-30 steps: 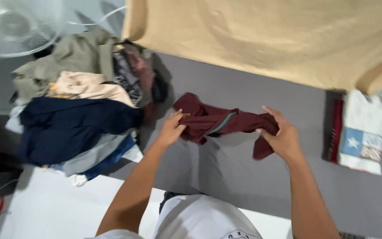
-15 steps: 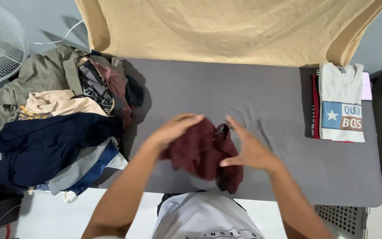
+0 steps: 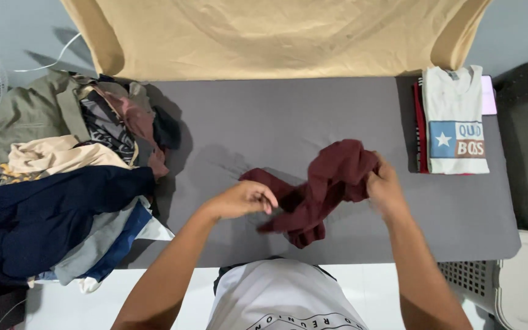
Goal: Folding various shirts on a bed surface and stacking them.
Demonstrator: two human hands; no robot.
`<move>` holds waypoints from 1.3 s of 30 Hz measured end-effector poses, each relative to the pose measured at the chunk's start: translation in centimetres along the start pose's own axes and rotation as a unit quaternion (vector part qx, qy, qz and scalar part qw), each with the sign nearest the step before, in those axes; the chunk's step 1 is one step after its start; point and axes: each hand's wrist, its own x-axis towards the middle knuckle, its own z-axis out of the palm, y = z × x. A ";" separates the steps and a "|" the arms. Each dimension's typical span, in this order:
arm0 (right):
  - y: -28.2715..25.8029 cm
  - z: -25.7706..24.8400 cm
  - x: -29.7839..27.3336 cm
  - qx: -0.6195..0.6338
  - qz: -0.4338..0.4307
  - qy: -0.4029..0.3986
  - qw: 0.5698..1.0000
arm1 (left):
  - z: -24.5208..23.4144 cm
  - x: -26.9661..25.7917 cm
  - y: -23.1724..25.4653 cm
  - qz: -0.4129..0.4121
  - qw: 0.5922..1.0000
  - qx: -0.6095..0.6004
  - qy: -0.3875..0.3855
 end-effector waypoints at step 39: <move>5.9 -6.2 1.5 -0.428 0.129 -0.222 0.867 | -0.5 -7.0 2.5 0.060 0.966 0.048 0.248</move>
